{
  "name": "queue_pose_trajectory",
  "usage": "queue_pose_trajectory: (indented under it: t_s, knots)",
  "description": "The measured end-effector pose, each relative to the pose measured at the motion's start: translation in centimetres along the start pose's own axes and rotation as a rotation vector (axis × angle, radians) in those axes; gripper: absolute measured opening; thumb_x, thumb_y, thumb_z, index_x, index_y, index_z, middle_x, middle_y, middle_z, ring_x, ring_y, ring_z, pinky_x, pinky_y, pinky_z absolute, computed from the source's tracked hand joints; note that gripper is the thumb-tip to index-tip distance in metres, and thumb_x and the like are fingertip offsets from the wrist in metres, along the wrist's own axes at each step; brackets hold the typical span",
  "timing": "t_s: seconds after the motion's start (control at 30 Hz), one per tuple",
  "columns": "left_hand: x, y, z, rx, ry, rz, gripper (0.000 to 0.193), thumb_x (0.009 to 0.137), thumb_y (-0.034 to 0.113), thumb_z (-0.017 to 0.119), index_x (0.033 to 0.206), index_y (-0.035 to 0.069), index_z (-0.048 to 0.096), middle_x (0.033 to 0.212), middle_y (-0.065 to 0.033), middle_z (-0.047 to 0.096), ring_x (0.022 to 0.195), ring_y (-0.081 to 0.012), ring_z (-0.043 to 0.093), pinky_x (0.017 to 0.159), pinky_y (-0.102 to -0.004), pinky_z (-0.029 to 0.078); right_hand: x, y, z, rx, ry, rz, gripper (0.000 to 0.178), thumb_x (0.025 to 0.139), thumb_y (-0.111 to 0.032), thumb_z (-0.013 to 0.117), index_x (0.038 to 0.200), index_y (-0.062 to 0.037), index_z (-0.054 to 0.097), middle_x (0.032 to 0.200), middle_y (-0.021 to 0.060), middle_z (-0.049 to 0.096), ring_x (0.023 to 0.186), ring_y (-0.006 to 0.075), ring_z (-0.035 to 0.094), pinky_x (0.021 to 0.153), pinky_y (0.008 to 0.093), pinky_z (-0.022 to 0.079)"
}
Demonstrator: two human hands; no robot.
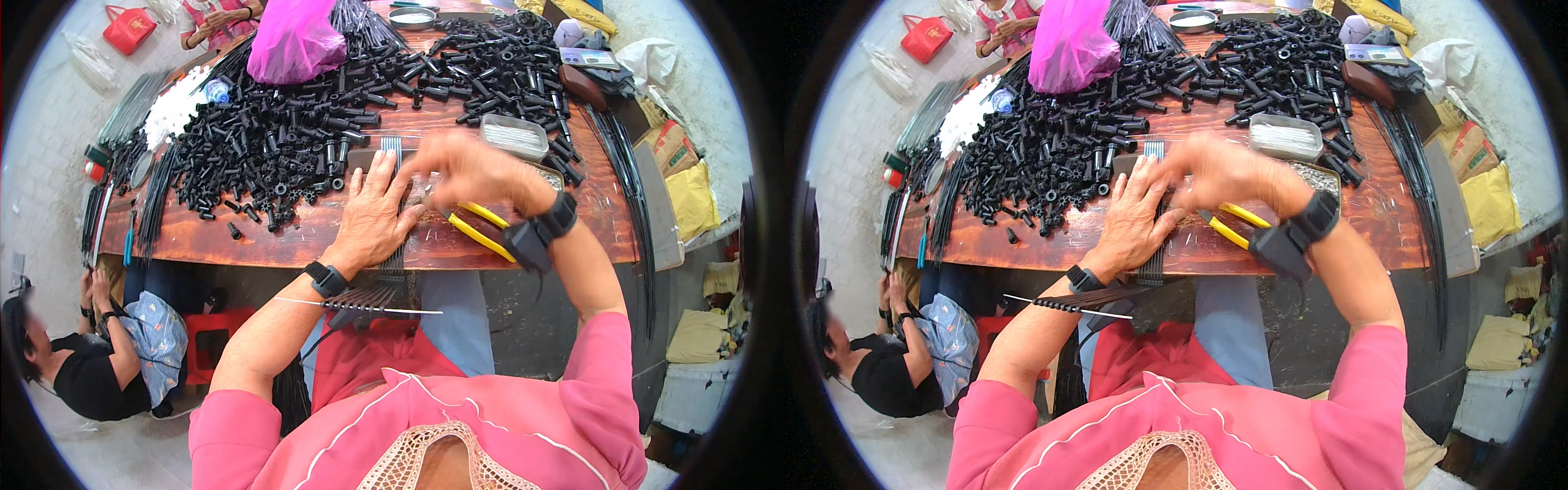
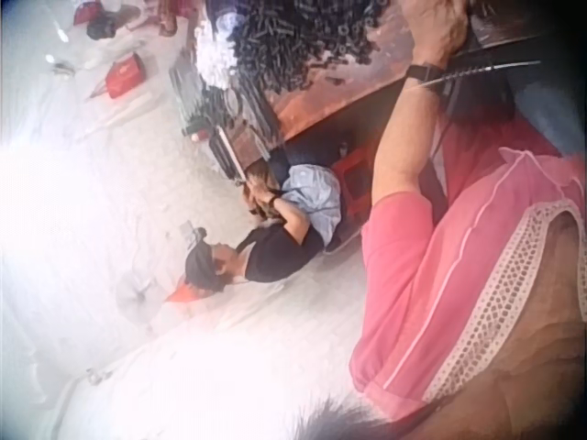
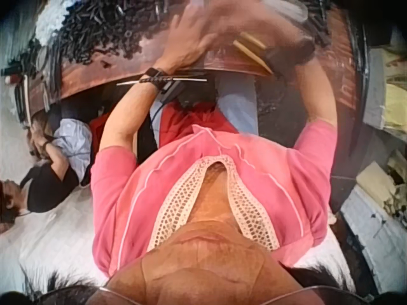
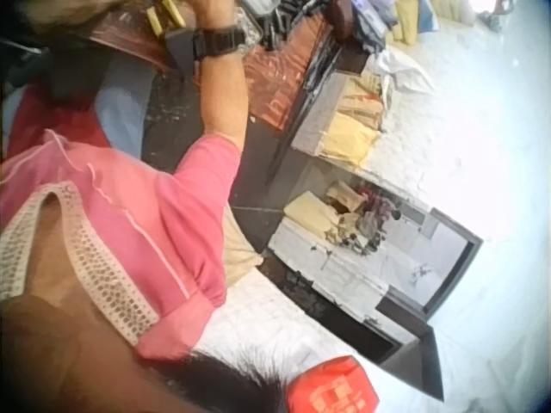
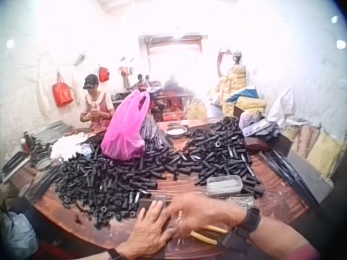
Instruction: Assembling umbrella ribs by inserting them into a central hub and securing them with wire and tools.
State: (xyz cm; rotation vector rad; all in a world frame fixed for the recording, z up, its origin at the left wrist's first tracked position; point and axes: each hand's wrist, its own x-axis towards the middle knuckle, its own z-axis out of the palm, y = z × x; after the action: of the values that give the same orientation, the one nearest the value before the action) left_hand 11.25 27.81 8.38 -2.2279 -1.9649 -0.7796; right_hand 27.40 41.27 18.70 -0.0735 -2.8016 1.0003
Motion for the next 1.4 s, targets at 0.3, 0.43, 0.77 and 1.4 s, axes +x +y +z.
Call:
queue_pose_trajectory:
  t_s: [0.3,0.43,0.77,1.4]
  knots:
    - [0.1,-0.5,1.0,0.003,-0.011,0.015,0.061,0.088,0.042,0.062,0.143,0.020,0.045,0.153,-0.0220,0.026,0.145,-0.0366,0.021,0.113,-0.0562,0.021,-0.8,-4.7,12.0,-0.076,0.012,-0.231,0.052,0.080,-0.039,0.074,0.117,-0.0055,0.061,0.088,0.0159,0.058,0.090,0.0345,0.061,0.077,0.0477,0.048]
    - [-0.4,-0.7,0.8,-0.086,0.106,0.085,0.040,0.088,0.032,0.064,0.127,0.020,0.063,0.153,-0.0225,0.025,0.145,-0.0382,0.020,0.114,-0.0498,0.020,0.1,-4.7,12.7,-0.101,0.172,-0.276,0.037,0.085,-0.031,0.070,0.107,-0.0026,0.065,0.091,0.0144,0.064,0.078,0.0323,0.064,0.075,0.0430,0.050]
    - [4.0,-0.9,-3.1,-1.439,0.024,-0.068,0.052,0.098,0.050,0.047,0.126,0.006,0.048,0.111,-0.0051,0.061,0.095,-0.0173,0.063,0.083,-0.0294,0.054,-0.2,-13.6,-2.0,-0.014,0.351,-0.149,0.039,0.082,-0.038,0.071,0.078,0.0006,0.068,0.063,0.0096,0.064,0.049,0.0171,0.060,0.046,0.0337,0.050]
    - [-11.3,10.2,-11.3,-1.540,-0.171,-0.498,0.026,0.097,0.013,0.057,0.118,-0.003,0.055,0.104,-0.0209,0.068,0.098,-0.0306,0.069,0.090,-0.0400,0.055,0.9,-13.1,2.3,0.453,0.315,-0.038,0.047,0.092,-0.045,0.062,0.082,-0.0003,0.067,0.065,0.0034,0.062,0.045,0.0064,0.056,0.037,0.0194,0.042]
